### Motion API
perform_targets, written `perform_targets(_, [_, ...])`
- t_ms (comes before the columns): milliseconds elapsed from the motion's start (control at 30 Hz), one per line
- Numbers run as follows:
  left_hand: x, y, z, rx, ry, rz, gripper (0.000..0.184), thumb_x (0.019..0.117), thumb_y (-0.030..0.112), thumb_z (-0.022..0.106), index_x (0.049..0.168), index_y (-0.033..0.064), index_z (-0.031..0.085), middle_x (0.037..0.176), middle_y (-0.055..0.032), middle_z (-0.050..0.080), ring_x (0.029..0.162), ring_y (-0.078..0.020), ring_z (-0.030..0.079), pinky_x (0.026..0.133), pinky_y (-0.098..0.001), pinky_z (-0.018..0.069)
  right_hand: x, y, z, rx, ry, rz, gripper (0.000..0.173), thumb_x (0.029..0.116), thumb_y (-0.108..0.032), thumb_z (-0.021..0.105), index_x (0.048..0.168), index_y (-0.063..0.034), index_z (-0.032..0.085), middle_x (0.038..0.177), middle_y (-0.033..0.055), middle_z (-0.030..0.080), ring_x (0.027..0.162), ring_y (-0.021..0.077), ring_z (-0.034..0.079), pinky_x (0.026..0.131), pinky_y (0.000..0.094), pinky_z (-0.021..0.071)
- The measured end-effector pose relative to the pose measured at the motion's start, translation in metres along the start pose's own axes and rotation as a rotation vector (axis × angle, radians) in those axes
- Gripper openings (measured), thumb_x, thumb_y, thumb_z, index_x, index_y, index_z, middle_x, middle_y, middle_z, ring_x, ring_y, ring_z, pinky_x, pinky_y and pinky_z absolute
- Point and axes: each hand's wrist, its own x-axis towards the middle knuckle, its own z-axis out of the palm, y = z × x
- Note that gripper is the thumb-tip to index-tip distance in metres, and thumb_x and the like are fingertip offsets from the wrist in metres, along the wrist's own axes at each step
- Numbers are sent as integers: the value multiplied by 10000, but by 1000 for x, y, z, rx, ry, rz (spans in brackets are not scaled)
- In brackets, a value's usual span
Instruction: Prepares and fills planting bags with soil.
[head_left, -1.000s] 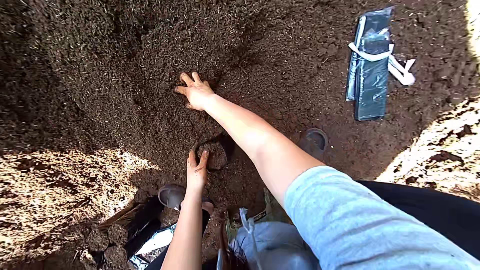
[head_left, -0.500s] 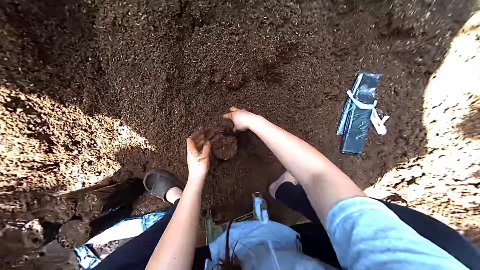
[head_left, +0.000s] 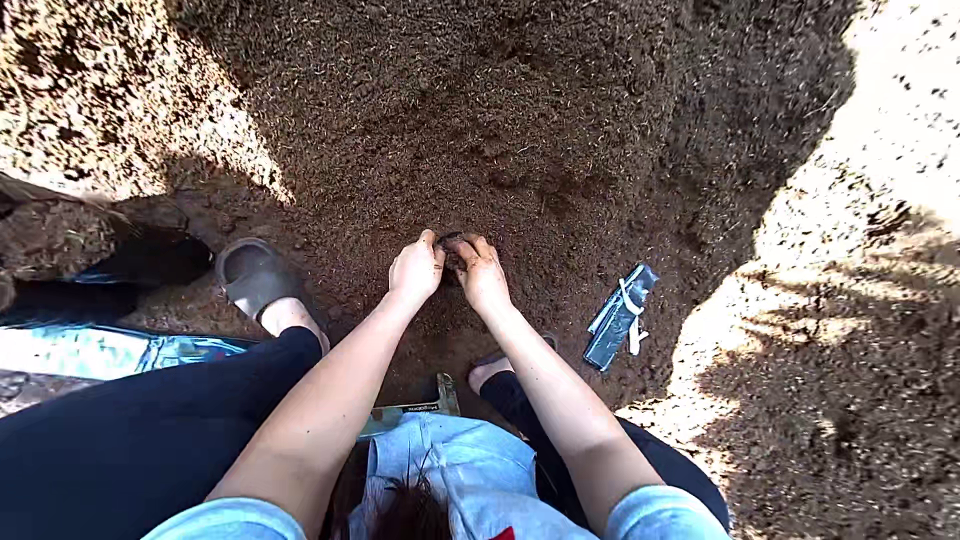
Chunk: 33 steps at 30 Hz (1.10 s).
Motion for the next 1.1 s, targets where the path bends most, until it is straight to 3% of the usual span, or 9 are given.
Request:
perform_targets(100, [2,-3,-3,-44,-16,-54,396,1084,347,451,1352,77,561,1143,-259,692,1104,-467,671,871,-690,513,-9,-4,-8,74,15,3,518,943,-130,724,1440,-127,575,1539,177,462,1407,341,483,1115,499,468])
perform_targets(267, [14,-5,2,-68,-58,35,375,1104,288,416,1366,45,531,1146,-281,679,1108,-479,668,898,-685,514,-9,2,9,-25,102,-85,308,999,-53,609,1298,-47,686,1386,169,623,1304,332,589,1092,475,486])
perform_targets(400, [11,-7,-7,-43,-50,-26,469,1086,396,434,1412,74,532,1192,-266,681,1144,-466,659,904,-701,500,-20,14,-6,-3,42,-156,587,1004,-245,648,1532,-68,464,1608,142,414,1481,311,407,1218,478,347])
perform_targets(467, [12,-10,-12,8,-84,-49,575,1079,531,411,1416,80,528,1220,-268,675,1172,-471,648,920,-716,487,-36,20,4,-124,91,-154,596,1029,-288,571,1563,-69,421,1648,121,358,1417,367,464,1146,534,390])
perform_targets(700, [19,-20,-2,83,-90,170,390,1122,263,348,1178,-12,618,1062,-288,675,1060,-478,666,883,-689,490,-46,-6,26,-176,-231,90,540,1093,-353,438,1607,-200,367,1709,-8,234,1168,308,671,828,529,586])
perform_targets(833, [17,-18,-3,49,-31,184,376,1112,273,388,1067,-5,637,975,-263,670,987,-456,669,837,-678,487,-34,-12,-15,-91,-444,87,577,1088,-366,476,1622,-207,327,1718,-7,201,1295,299,601,948,576,538])
perform_targets(900, [22,-18,-10,-41,-28,157,409,1107,317,439,1161,-30,649,1056,-288,674,1047,-465,657,900,-693,471,-24,-1,-39,85,-333,52,446,1081,-329,502,1507,-201,529,1616,13,427,1359,261,556,1066,568,486])
perform_targets(967, [26,-24,-13,-68,-95,49,580,1052,480,552,1367,-5,502,1193,-314,641,1138,-489,632,957,-713,465,-14,19,-46,247,-143,153,372,1065,-335,534,1356,-130,642,1384,112,613,1242,282,616,1026,550,510])
perform_targets(1100, [28,-19,-11,-96,-226,-34,805,1019,539,588,1614,113,251,1481,-318,500,1368,-499,499,1094,-722,376,17,52,-28,474,-331,444,644,999,-521,613,1491,-115,522,1413,212,596,1303,358,578,1096,600,435])
